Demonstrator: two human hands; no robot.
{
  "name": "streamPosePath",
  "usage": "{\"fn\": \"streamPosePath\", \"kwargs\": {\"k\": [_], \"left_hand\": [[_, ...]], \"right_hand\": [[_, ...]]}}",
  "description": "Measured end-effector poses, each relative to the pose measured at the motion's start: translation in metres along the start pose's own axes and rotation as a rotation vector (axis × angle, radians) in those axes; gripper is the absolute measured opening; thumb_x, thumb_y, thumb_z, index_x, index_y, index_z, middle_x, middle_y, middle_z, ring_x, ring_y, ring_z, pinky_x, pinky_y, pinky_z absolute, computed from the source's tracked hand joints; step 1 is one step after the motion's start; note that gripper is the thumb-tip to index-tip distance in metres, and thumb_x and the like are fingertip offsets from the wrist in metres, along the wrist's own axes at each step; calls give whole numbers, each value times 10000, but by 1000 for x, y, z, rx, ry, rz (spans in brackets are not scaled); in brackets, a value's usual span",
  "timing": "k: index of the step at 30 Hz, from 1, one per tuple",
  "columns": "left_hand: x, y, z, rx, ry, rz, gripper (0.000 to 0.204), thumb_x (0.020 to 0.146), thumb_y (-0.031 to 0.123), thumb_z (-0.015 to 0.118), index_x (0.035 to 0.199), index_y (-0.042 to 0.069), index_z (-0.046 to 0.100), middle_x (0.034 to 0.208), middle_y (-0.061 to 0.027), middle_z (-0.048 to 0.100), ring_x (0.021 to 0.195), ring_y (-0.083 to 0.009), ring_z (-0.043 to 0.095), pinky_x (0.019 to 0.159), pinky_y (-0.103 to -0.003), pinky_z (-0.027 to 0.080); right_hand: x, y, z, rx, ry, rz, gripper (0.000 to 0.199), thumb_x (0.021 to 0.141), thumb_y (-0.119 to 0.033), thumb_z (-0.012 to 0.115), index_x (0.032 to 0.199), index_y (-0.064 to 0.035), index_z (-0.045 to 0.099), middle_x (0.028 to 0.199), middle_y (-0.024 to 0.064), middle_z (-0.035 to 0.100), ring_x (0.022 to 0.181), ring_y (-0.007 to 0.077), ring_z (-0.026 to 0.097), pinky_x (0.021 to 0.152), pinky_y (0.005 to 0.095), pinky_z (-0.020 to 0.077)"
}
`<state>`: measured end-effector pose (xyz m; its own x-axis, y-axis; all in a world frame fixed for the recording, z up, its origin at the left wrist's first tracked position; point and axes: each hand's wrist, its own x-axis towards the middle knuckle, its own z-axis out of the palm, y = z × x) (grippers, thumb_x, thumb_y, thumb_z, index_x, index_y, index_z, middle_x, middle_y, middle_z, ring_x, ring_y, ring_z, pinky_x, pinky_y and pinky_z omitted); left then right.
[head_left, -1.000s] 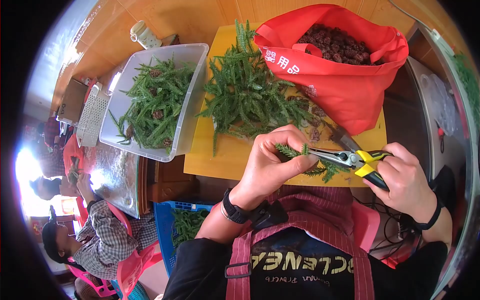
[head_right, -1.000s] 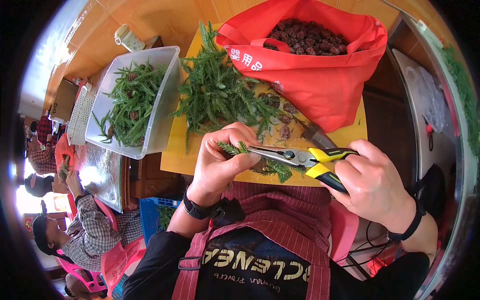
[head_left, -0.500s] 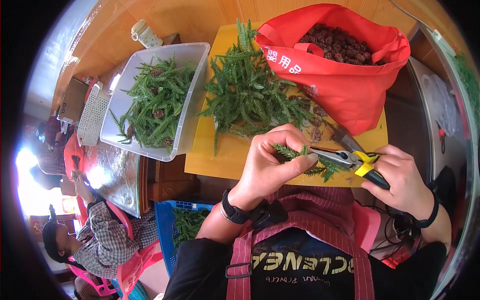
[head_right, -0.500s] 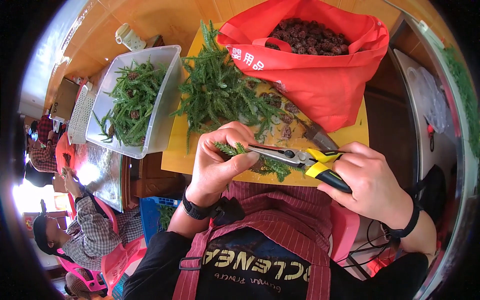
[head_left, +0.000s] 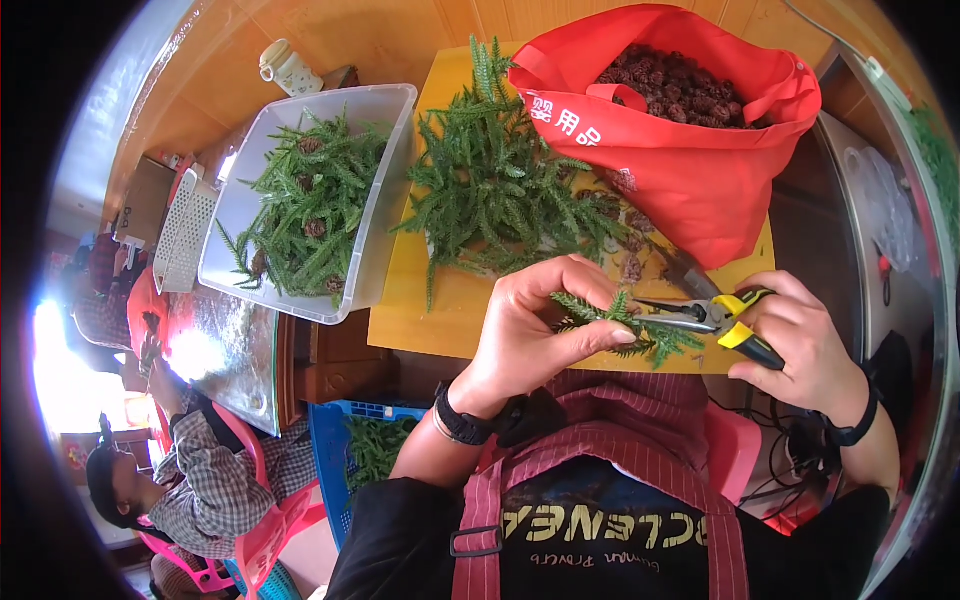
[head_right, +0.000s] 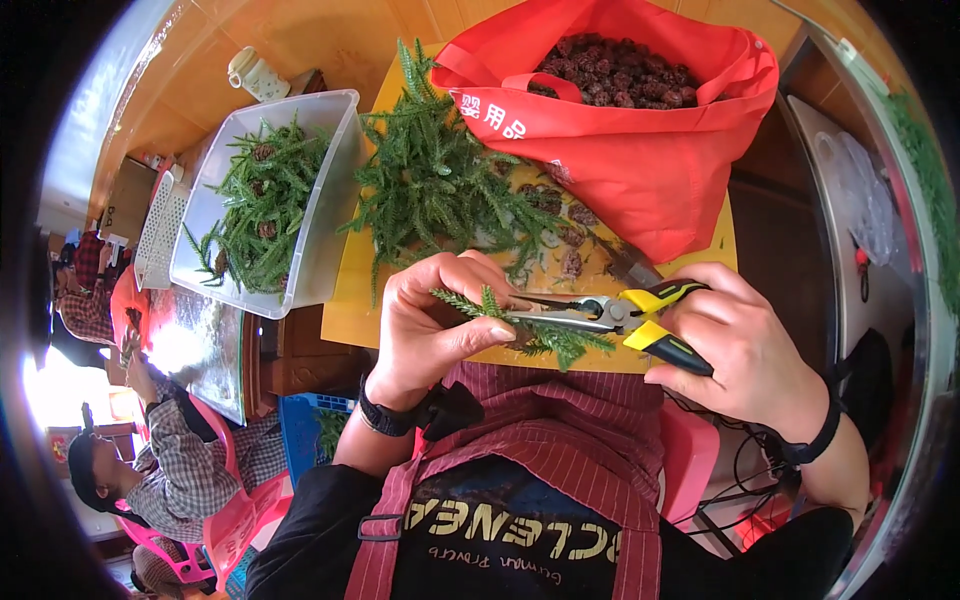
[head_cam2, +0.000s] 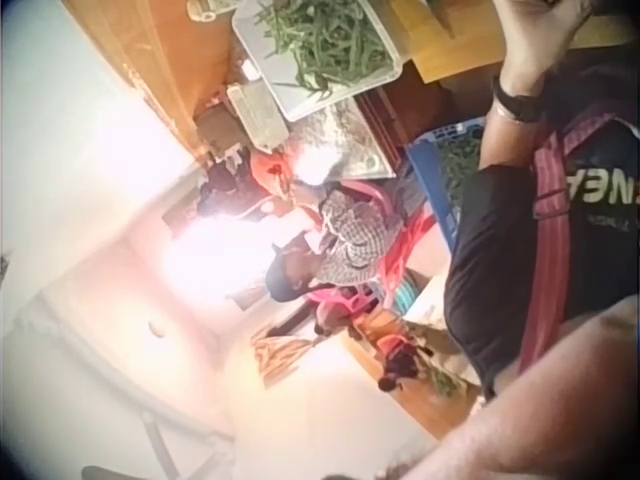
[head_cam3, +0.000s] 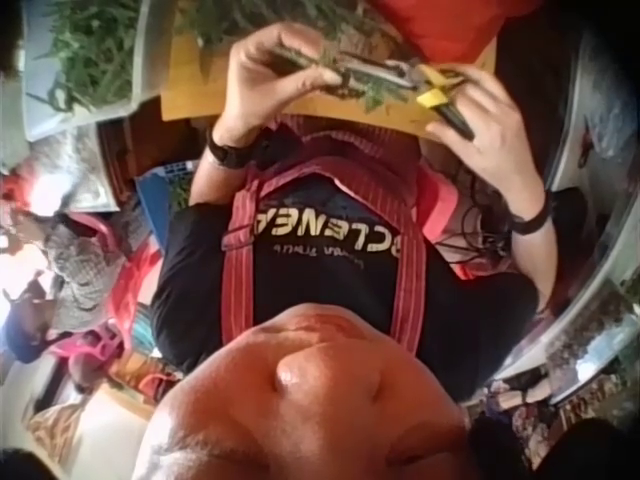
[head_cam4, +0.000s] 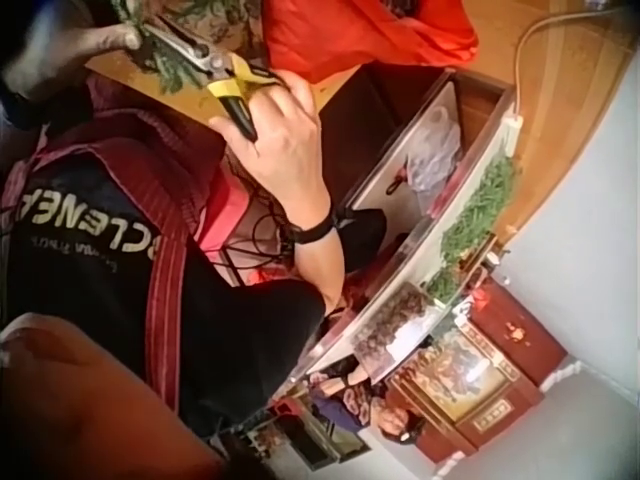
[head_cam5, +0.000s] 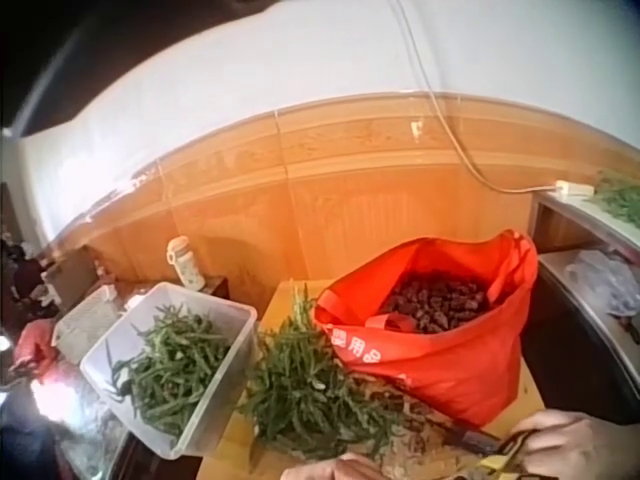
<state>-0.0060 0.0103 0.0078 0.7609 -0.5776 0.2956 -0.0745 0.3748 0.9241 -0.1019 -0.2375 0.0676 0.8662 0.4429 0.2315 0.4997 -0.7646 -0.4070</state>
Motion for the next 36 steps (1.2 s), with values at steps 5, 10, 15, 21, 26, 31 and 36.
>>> {"fn": "streamPosePath", "kwargs": {"k": [5, 10, 15, 21, 26, 31, 36], "left_hand": [[0, -1, -3, 21, -48, 16, 266, 668, 21, 775, 795, 45, 542, 833, -138, 637, 801, -204, 574, 726, -324, 455], [0, 0, -3, -49, -49, -72, 255, 679, 27, 770, 788, 43, 539, 821, -148, 632, 805, -204, 576, 713, -322, 460], [0, -1, -2, -197, -78, -116, 226, 708, 67, 755, 778, 40, 542, 802, -145, 629, 782, -194, 566, 680, -298, 449], [4, -4, -2, -307, -159, -121, 237, 719, 124, 756, 784, 36, 545, 778, -132, 618, 757, -190, 539, 678, -307, 423], [4, -8, -2, -342, -161, -152, 238, 730, 146, 749, 784, 34, 546, 763, -125, 601, 736, -191, 524, 676, -313, 411], [5, -14, -4, -342, -201, -152, 242, 733, 156, 747, 782, 36, 543, 772, -126, 599, 729, -192, 519, 675, -316, 410], [5, -11, 0, -380, -142, -174, 247, 729, 155, 751, 780, 40, 538, 770, -119, 600, 743, -191, 523, 680, -312, 413]], "right_hand": [[-1, 3, 0, -86, -51, -14, 318, 653, -253, 742, 728, -2, 562, 743, 115, 553, 848, 331, 556, 739, 388, 470], [1, 5, -1, -77, -60, -21, 310, 636, -237, 749, 713, -3, 560, 733, 108, 546, 847, 321, 554, 737, 380, 471], [2, 7, 0, -78, -49, -50, 306, 615, -220, 756, 693, -6, 551, 717, 99, 528, 861, 313, 552, 729, 371, 472], [-2, 12, 0, -71, -53, -71, 357, 600, -262, 756, 704, 3, 541, 729, 117, 550, 853, 328, 550, 710, 387, 465], [1, 8, -1, -110, -39, -112, 308, 574, -201, 780, 643, -16, 544, 680, 83, 518, 794, 291, 558, 658, 357, 480], [-5, 8, 2, -112, -19, -111, 337, 578, -238, 772, 649, 2, 546, 649, 103, 506, 742, 315, 556, 612, 373, 462], [-10, 8, 6, -95, -25, -63, 332, 587, -248, 772, 652, -5, 555, 664, 111, 527, 742, 325, 565, 608, 375, 465]]}}
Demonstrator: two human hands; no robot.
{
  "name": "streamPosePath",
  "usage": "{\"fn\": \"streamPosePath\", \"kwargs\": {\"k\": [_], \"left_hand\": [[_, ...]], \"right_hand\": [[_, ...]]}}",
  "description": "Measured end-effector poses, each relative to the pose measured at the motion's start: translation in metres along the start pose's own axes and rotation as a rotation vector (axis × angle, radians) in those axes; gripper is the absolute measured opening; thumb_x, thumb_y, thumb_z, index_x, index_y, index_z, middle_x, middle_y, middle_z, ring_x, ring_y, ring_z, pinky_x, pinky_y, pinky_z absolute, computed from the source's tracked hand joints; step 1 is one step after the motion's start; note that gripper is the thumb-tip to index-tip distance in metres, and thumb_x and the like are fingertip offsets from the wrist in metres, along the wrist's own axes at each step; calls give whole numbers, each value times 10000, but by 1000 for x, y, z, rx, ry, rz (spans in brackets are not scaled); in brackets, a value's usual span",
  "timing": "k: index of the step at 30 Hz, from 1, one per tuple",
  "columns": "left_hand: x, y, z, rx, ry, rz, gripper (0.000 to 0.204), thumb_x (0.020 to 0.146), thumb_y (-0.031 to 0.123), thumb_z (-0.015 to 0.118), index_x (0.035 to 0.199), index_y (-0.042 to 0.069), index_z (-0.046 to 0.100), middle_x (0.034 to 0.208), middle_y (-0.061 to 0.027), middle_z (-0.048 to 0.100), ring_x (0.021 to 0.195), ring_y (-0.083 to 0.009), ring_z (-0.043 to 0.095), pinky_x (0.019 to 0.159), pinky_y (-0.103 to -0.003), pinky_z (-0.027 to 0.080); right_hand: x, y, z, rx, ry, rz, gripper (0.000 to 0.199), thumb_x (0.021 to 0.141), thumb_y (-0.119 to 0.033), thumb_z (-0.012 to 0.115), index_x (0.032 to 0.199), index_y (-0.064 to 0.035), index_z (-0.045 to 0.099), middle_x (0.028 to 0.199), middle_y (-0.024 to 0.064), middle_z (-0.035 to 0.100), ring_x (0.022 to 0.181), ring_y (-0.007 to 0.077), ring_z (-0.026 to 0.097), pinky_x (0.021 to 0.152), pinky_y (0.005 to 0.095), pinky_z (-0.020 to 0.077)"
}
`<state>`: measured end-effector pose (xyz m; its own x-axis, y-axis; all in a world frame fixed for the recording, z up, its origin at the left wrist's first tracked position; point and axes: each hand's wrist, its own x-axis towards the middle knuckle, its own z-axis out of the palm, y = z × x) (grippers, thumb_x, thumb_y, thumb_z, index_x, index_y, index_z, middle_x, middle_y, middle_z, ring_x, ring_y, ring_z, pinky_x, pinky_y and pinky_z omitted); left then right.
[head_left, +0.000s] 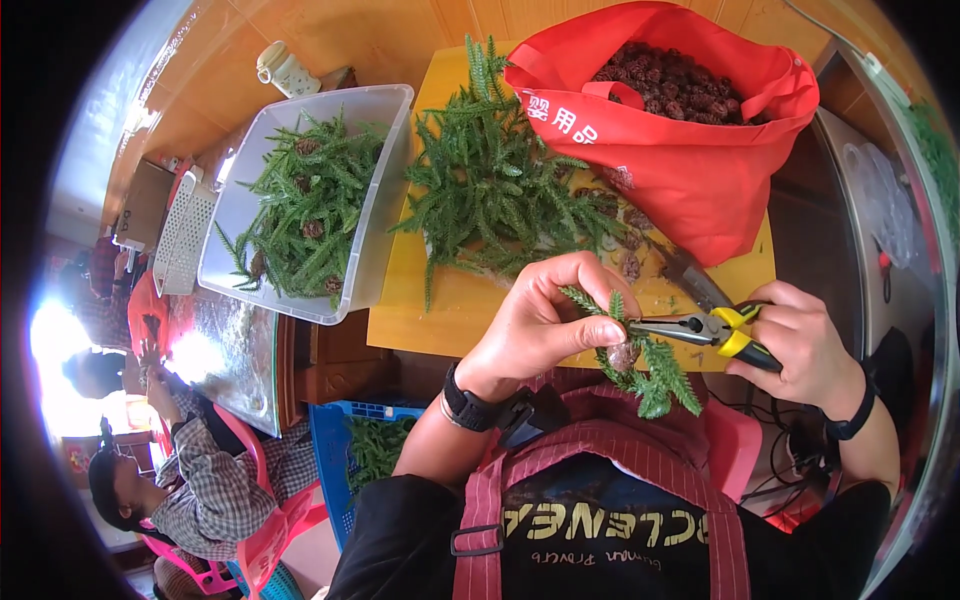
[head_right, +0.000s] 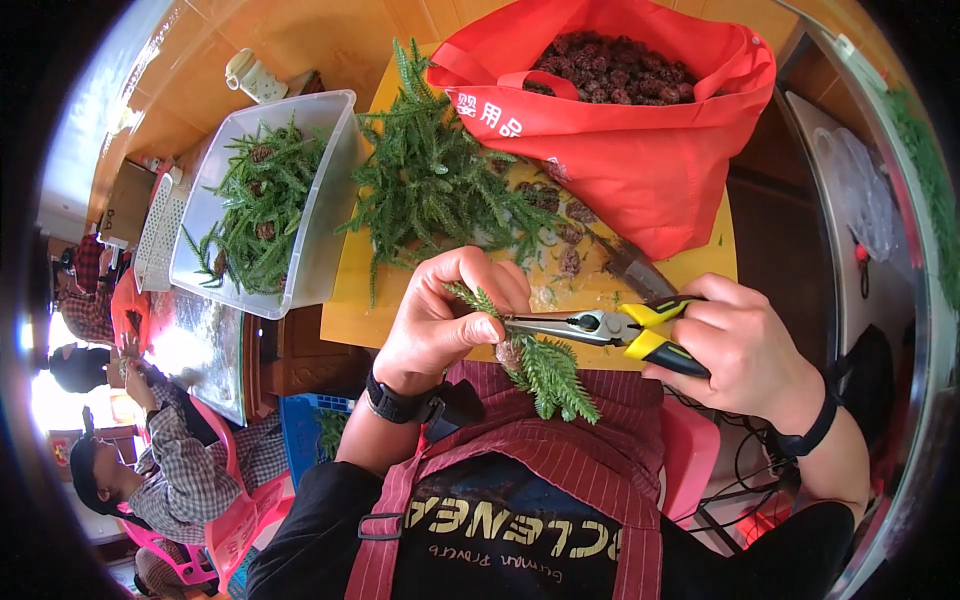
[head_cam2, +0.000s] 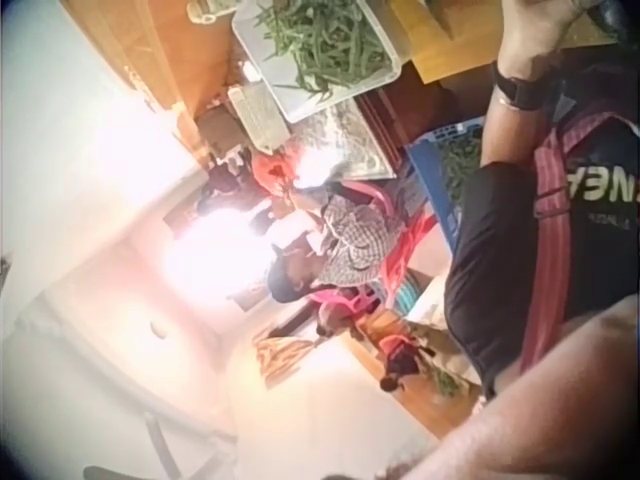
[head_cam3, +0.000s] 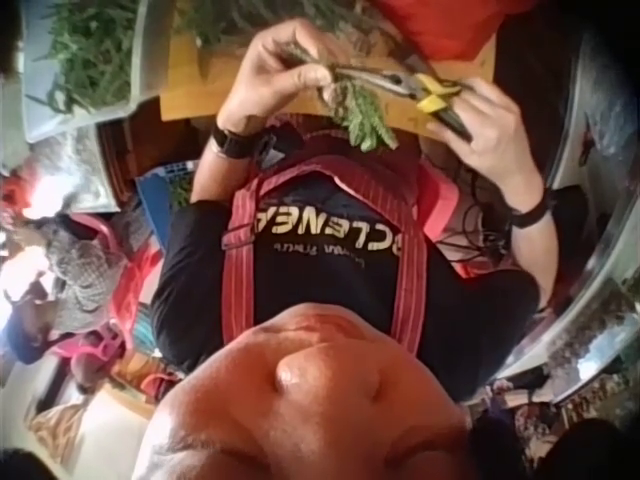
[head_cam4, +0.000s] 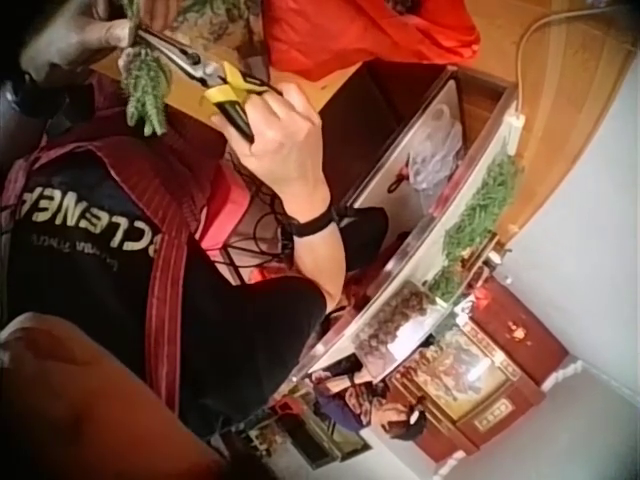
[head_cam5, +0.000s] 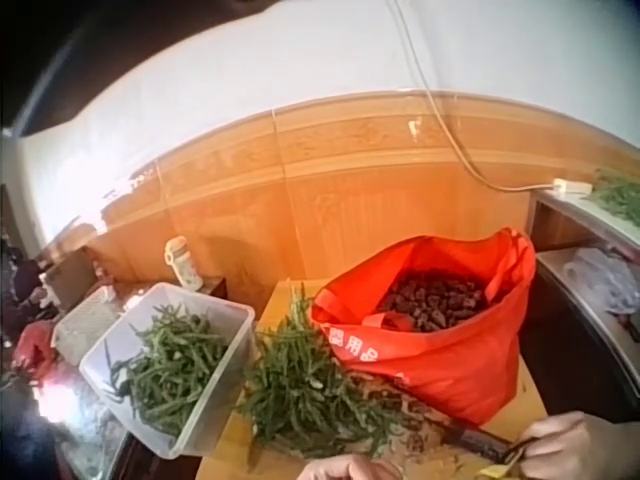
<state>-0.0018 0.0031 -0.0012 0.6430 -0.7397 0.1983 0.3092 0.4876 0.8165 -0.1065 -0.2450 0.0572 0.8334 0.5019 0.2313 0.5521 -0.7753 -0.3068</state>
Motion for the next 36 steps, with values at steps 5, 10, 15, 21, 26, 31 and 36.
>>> {"fn": "streamPosePath", "kwargs": {"k": [5, 10, 15, 21, 26, 31, 36], "left_hand": [[-1, 8, 3, 45, 57, -21, 274, 707, 119, 767, 818, 42, 528, 826, -116, 602, 795, -182, 541, 722, -297, 439], [-7, 4, -3, 156, 70, -35, 380, 682, 72, 779, 953, 42, 515, 950, -99, 593, 888, -155, 561, 772, -282, 470], [-9, 11, -1, 72, -19, -125, 458, 743, -20, 708, 1132, 17, 468, 987, -30, 549, 933, -96, 550, 794, -244, 486], [-10, 1, 1, 290, 125, 25, 351, 754, -25, 690, 1050, 16, 506, 968, -21, 566, 881, -86, 561, 774, -247, 490], [-8, -7, 4, 730, 323, 96, 281, 709, -21, 714, 931, 24, 548, 898, -37, 592, 825, -125, 587, 751, -264, 485], [2, -7, 11, 1318, 280, 679, 241, 584, -66, 705, 769, 37, 589, 721, -76, 585, 700, -252, 596, 636, -308, 484], [-2, -7, 14, 1534, 204, 864, 252, 576, 1, 715, 804, 51, 620, 798, -58, 609, 698, -241, 581, 625, -316, 486]], "right_hand": [[8, 1, 2, 151, 55, 45, 323, 598, -233, 759, 655, 2, 547, 641, 123, 535, 765, 355, 576, 631, 393, 473], [0, 7, 11, 135, 16, 123, 317, 609, -221, 749, 662, 13, 542, 650, 144, 525, 791, 365, 569, 651, 398, 468], [1, 11, 16, 98, 63, 110, 322, 629, -233, 740, 684, 26, 556, 657, 142, 522, 822, 371, 563, 674, 394, 462], [0, 13, 24, 160, 156, 163, 235, 699, -187, 674, 755, 26, 593, 687, 135, 546, 880, 373, 551, 759, 414, 450], [8, 0, 27, 298, 436, 363, 158, 695, -119, 693, 750, 1, 607, 652, 87, 550, 745, 276, 547, 777, 371, 439], [40, -21, 42, 393, 583, 313, 316, 603, -207, 823, 733, -16, 607, 621, 33, 515, 736, 196, 540, 634, 300, 420], [61, -26, 60, 473, 637, 425, 251, 649, -110, 783, 790, -10, 602, 685, 6, 497, 613, 87, 443, 544, 223, 355]]}}
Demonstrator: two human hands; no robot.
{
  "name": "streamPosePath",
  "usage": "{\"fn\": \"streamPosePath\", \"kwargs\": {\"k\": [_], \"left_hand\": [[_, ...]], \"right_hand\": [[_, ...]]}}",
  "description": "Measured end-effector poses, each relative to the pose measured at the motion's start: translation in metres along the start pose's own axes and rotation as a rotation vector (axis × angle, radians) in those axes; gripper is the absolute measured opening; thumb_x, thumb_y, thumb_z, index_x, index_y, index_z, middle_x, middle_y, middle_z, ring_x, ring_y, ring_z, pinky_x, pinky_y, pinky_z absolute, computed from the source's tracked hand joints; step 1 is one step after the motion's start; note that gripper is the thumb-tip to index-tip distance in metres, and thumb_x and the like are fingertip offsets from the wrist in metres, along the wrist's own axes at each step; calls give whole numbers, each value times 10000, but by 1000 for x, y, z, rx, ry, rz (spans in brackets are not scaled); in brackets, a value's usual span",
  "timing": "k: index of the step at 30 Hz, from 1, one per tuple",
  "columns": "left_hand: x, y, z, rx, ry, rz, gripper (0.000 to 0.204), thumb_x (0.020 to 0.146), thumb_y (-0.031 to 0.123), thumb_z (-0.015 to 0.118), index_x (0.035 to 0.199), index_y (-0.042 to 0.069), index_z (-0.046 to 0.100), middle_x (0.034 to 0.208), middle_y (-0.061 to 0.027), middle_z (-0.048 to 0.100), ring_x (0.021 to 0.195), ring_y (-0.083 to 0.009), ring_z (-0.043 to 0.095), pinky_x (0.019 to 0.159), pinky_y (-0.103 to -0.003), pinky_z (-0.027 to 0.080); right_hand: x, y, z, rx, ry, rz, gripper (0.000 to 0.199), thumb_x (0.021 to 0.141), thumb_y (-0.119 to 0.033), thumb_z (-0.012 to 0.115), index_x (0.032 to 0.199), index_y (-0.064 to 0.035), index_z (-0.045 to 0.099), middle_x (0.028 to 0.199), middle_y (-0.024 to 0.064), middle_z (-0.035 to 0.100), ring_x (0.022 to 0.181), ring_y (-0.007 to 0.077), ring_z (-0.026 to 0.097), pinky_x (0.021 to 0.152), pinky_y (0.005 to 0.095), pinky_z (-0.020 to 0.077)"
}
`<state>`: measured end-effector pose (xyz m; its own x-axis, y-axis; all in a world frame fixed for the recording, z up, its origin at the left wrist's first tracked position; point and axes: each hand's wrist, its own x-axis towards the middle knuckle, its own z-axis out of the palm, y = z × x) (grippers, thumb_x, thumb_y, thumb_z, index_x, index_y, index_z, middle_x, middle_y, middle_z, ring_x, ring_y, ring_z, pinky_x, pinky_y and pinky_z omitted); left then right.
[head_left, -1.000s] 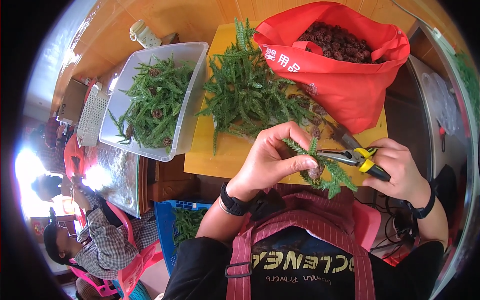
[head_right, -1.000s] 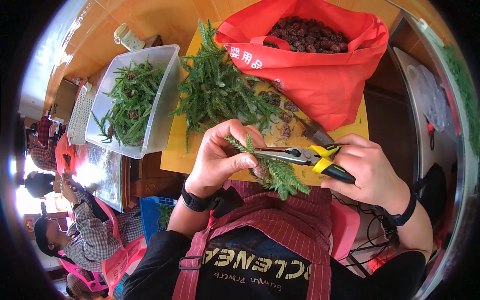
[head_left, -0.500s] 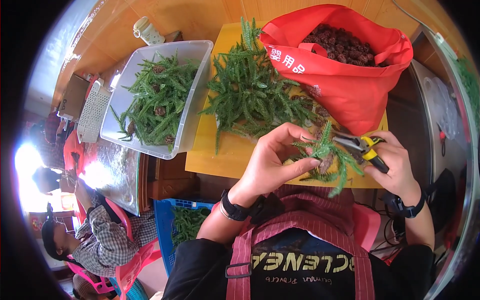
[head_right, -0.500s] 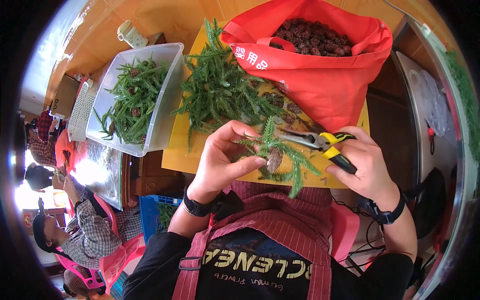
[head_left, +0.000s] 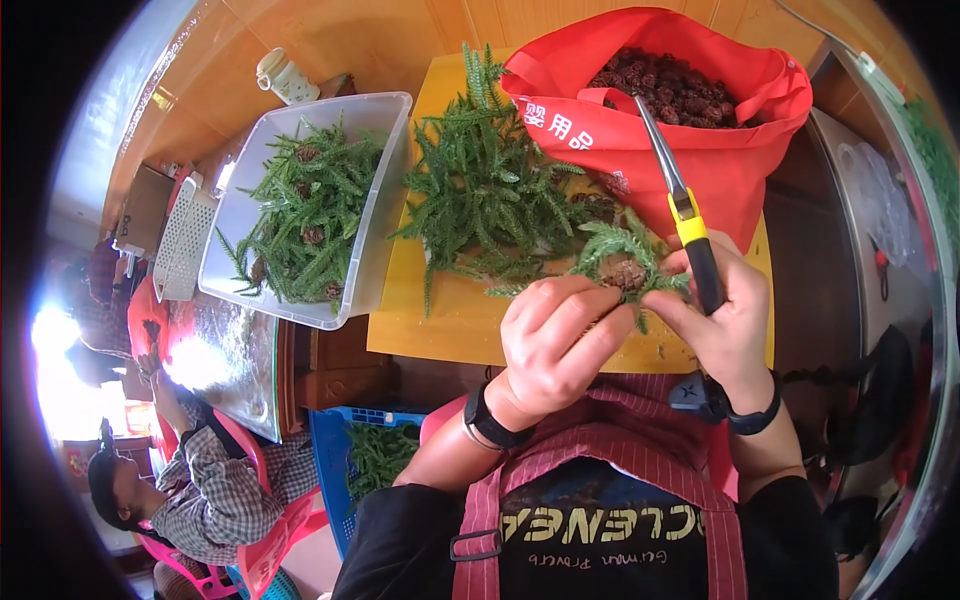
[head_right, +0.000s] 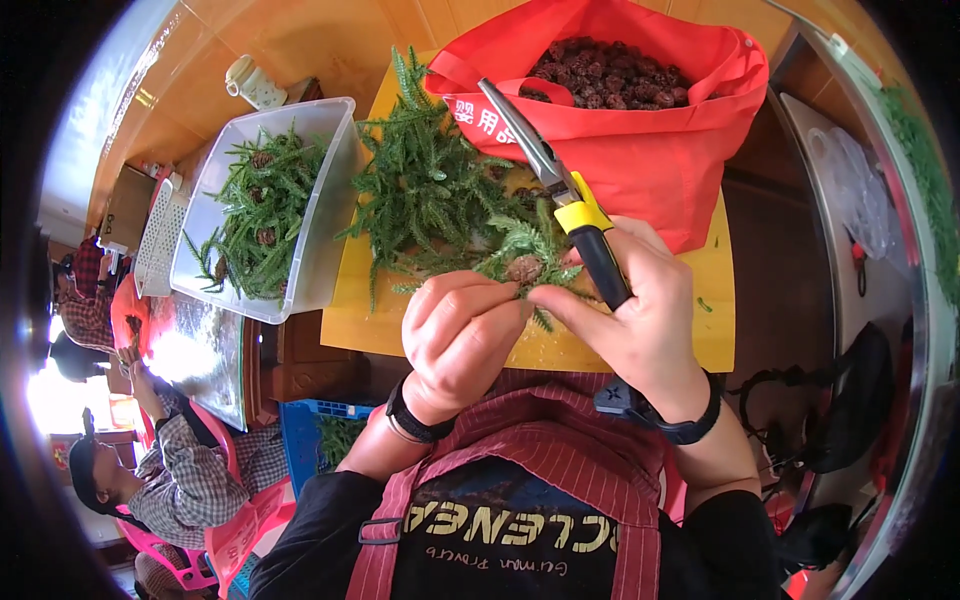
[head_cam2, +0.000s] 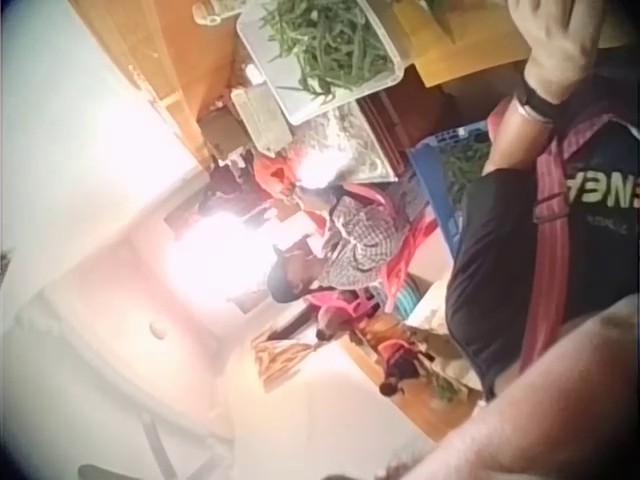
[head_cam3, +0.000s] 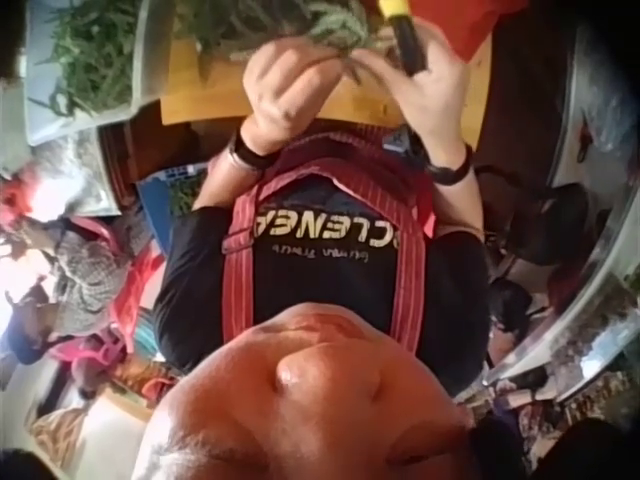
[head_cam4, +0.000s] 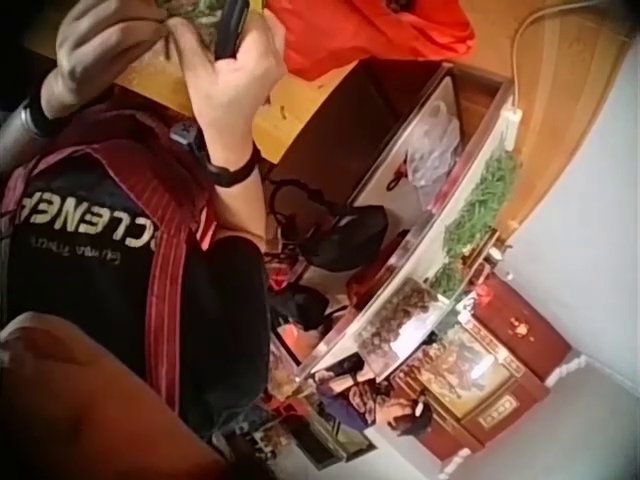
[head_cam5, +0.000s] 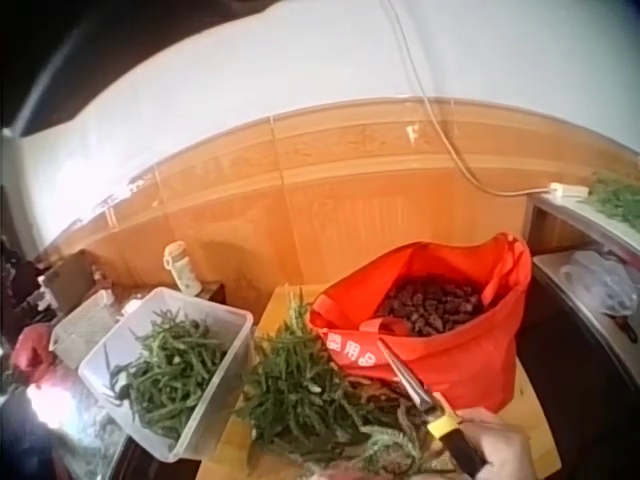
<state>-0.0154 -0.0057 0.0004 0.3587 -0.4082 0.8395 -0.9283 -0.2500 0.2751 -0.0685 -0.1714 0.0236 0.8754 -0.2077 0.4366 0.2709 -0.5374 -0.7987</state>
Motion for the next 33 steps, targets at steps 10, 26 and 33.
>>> {"fn": "streamPosePath", "kwargs": {"k": [10, 26, 33], "left_hand": [[0, -7, -4, -242, -141, -140, 540, 553, 343, 796, 961, 47, 601, 923, -83, 571, 855, -244, 544, 731, -365, 447], [-2, -16, -10, -752, -318, -889, 280, 767, 52, 695, 1010, 3, 565, 873, -28, 602, 797, -59, 535, 709, -220, 451], [-4, -15, -5, -749, -258, -896, 273, 742, 85, 732, 955, 19, 574, 812, -17, 602, 746, -59, 529, 673, -220, 452]], "right_hand": [[-2, 11, 7, 369, -17, 388, 110, 724, 29, 677, 760, -12, 581, 580, -69, 407, 543, 0, 369, 515, 171, 325], [-10, 14, 3, 236, -88, 46, 147, 698, 46, 678, 807, 3, 589, 726, 3, 546, 930, 122, 522, 777, 280, 402], [-10, 9, 9, 163, -63, 113, 137, 681, 14, 706, 776, -27, 617, 751, 8, 530, 526, 42, 381, 507, 203, 332]]}}
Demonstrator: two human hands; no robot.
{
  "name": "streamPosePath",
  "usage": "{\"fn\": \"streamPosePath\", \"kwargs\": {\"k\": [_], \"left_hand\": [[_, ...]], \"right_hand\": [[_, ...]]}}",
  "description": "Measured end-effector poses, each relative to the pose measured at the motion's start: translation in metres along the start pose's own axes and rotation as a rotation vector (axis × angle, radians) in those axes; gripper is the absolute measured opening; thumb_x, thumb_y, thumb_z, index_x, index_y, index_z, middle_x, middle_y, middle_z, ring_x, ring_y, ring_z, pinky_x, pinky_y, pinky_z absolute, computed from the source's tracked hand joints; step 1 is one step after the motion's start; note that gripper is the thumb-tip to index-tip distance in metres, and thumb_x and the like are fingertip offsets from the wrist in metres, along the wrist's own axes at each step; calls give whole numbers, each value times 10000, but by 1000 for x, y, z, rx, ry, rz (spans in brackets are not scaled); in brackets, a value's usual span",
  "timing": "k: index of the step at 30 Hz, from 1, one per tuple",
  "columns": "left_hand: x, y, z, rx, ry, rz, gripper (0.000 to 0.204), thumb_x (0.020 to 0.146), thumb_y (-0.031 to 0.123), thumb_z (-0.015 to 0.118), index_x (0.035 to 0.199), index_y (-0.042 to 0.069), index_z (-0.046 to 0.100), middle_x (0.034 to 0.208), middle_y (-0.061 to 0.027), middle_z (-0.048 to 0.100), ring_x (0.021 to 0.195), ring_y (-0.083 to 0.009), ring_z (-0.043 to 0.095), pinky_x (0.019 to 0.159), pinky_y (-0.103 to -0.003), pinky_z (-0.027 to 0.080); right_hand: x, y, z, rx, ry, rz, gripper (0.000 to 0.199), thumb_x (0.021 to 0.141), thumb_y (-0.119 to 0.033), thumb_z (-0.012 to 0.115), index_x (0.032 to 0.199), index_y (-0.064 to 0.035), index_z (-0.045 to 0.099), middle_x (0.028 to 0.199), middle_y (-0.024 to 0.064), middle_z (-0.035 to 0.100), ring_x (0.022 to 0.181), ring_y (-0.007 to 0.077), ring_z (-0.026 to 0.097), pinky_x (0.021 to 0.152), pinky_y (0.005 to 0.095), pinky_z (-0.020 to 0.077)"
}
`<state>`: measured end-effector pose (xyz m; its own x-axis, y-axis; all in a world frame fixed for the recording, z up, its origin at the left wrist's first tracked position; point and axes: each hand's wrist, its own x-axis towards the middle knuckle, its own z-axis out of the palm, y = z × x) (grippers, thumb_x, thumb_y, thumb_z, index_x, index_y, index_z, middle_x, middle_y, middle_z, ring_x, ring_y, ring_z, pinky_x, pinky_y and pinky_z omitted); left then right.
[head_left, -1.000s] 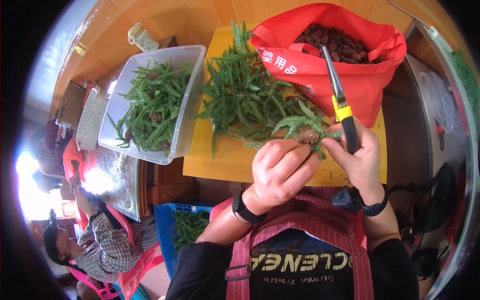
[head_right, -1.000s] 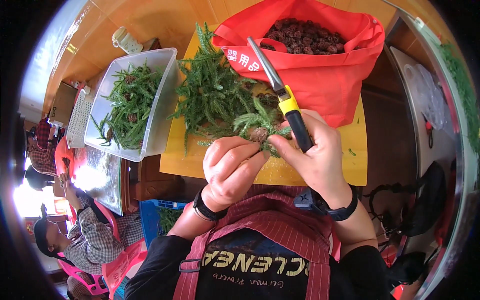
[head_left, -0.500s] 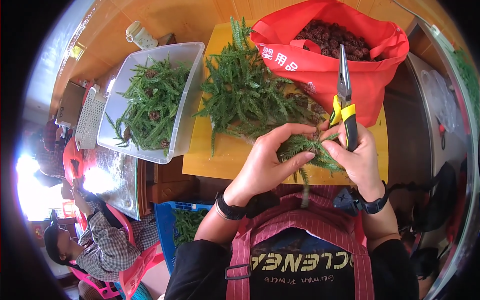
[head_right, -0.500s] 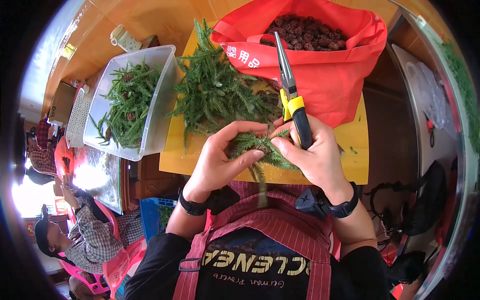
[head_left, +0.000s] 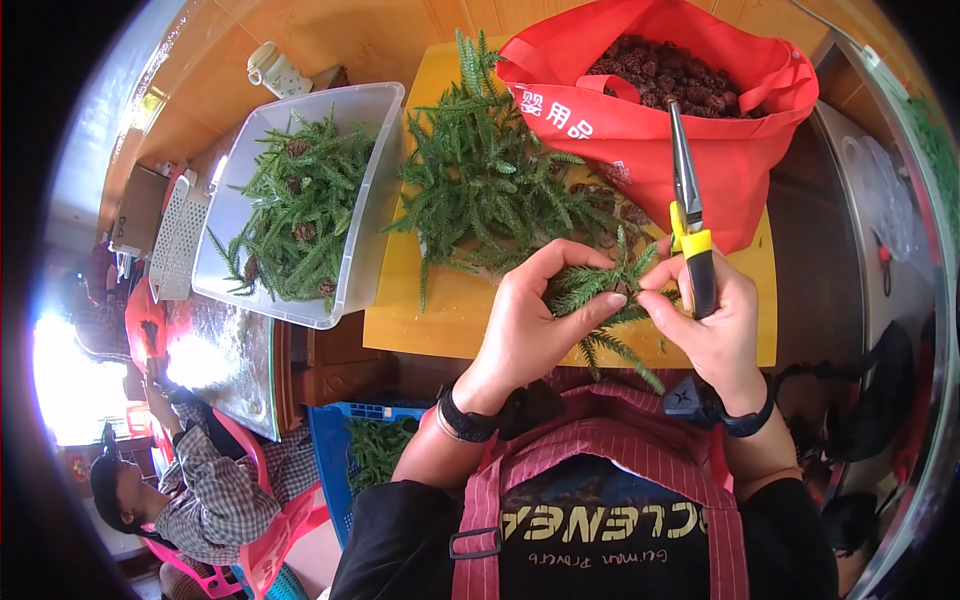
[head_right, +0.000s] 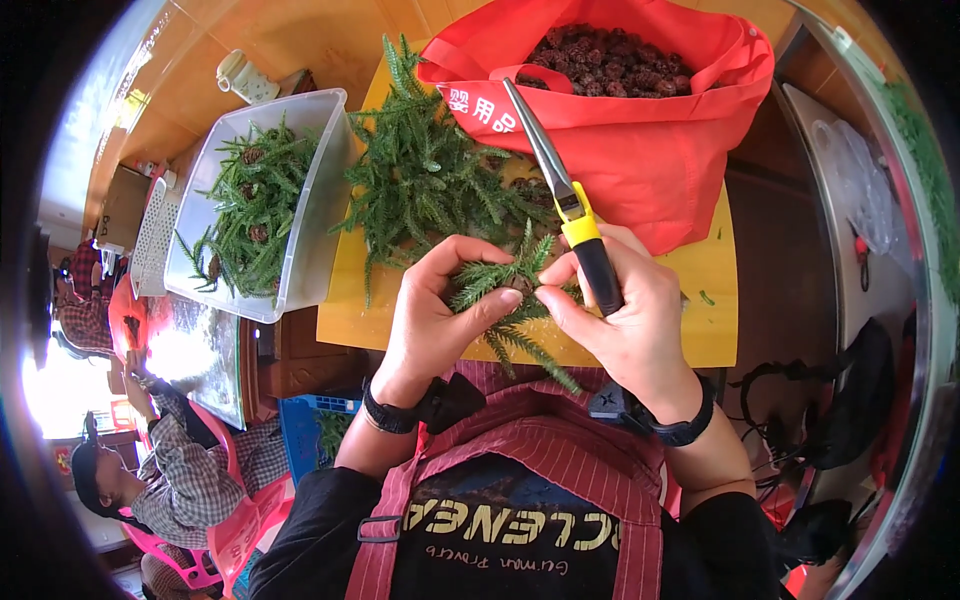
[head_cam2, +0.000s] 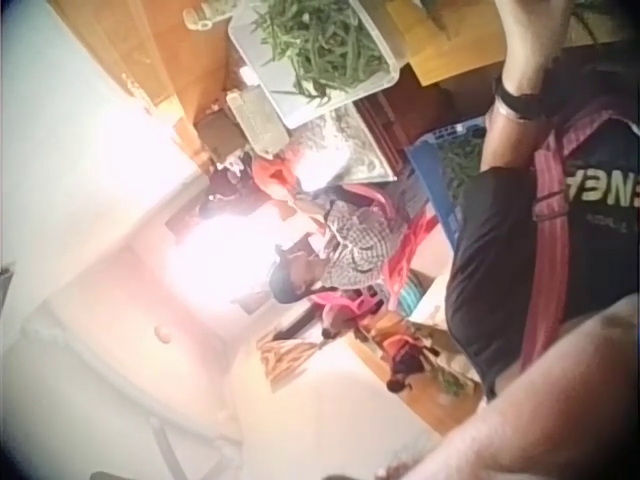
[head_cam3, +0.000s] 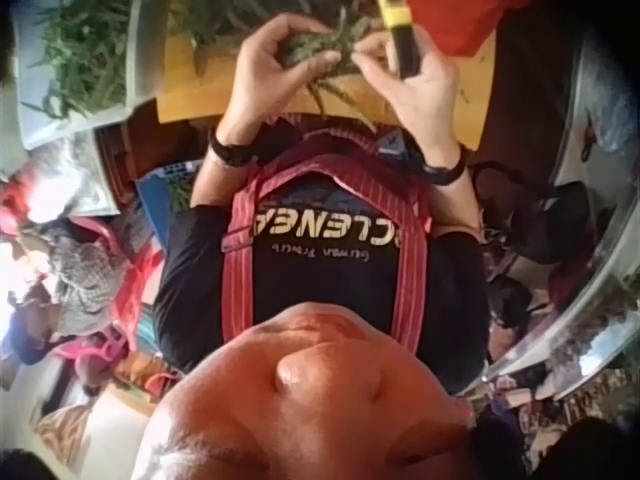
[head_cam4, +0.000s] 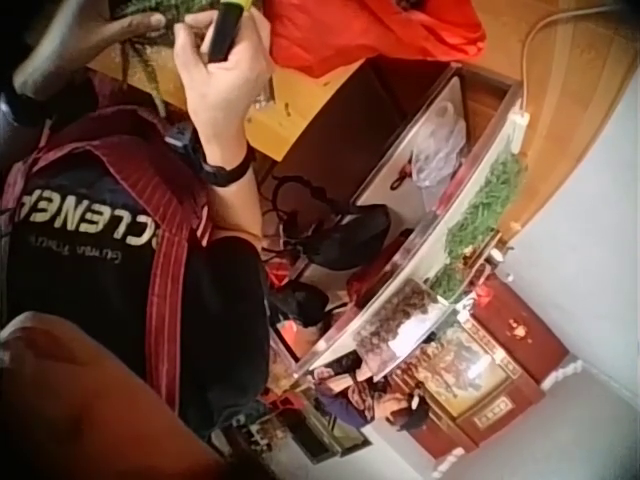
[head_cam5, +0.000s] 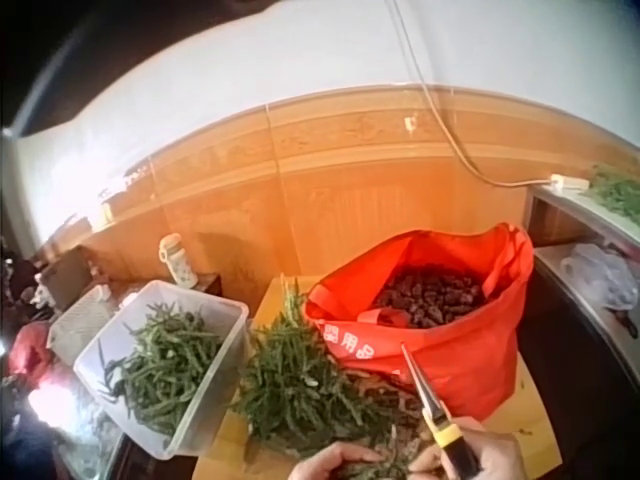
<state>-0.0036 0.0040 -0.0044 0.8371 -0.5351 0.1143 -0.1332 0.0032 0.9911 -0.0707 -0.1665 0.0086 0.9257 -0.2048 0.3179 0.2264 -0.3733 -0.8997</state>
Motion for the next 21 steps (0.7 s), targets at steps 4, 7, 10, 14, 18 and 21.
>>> {"fn": "streamPosePath", "kwargs": {"k": [4, 7, 10, 14, 18, 21], "left_hand": [[-1, -2, 1, 21, -8, 39, 275, 745, 79, 730, 961, 20, 571, 810, -13, 595, 754, -49, 521, 675, -215, 447], [-3, -1, 0, -38, -41, -10, 276, 754, 73, 725, 974, 22, 567, 821, 0, 587, 766, -38, 511, 682, -209, 442], [-4, 0, 0, -134, -74, -29, 271, 764, 63, 716, 985, 21, 564, 841, 16, 578, 773, -31, 504, 689, -201, 436], [-4, 4, -1, -250, -108, -70, 259, 780, 45, 698, 997, 15, 559, 865, 19, 573, 785, -30, 503, 701, -192, 433], [-4, 4, -3, -281, -119, -111, 259, 790, 39, 685, 1011, 13, 552, 874, 14, 572, 794, -28, 500, 711, -187, 431], [-6, 6, -2, -281, -66, -107, 262, 790, 48, 687, 1011, 16, 550, 874, 14, 572, 791, -28, 498, 706, -188, 431]], "right_hand": [[0, -2, 2, 22, -9, -18, 134, 676, 4, 697, 766, -29, 604, 756, 6, 534, 522, 49, 373, 509, 203, 331], [0, -8, 0, 60, -78, 150, 194, 679, 55, 645, 672, -48, 481, 743, 22, 555, 917, 141, 522, 782, 280, 403], [0, -5, -3, 85, -116, 178, 234, 681, 53, 629, 683, -72, 431, 746, 31, 555, 903, 147, 530, 808, 300, 405], [1, -1, -4, 255, -42, 83, 117, 727, 7, 651, 816, -5, 578, 686, -21, 488, 849, 119, 533, 814, 265, 420], [1, -3, -7, 238, -54, 108, 211, 740, 12, 615, 726, -77, 423, 785, 46, 572, 985, 185, 514, 885, 349, 386], [-1, -3, -12, 175, -22, 57, 113, 779, -23, 603, 756, -43, 494, 796, 49, 586, 982, 179, 518, 889, 345, 382]]}}
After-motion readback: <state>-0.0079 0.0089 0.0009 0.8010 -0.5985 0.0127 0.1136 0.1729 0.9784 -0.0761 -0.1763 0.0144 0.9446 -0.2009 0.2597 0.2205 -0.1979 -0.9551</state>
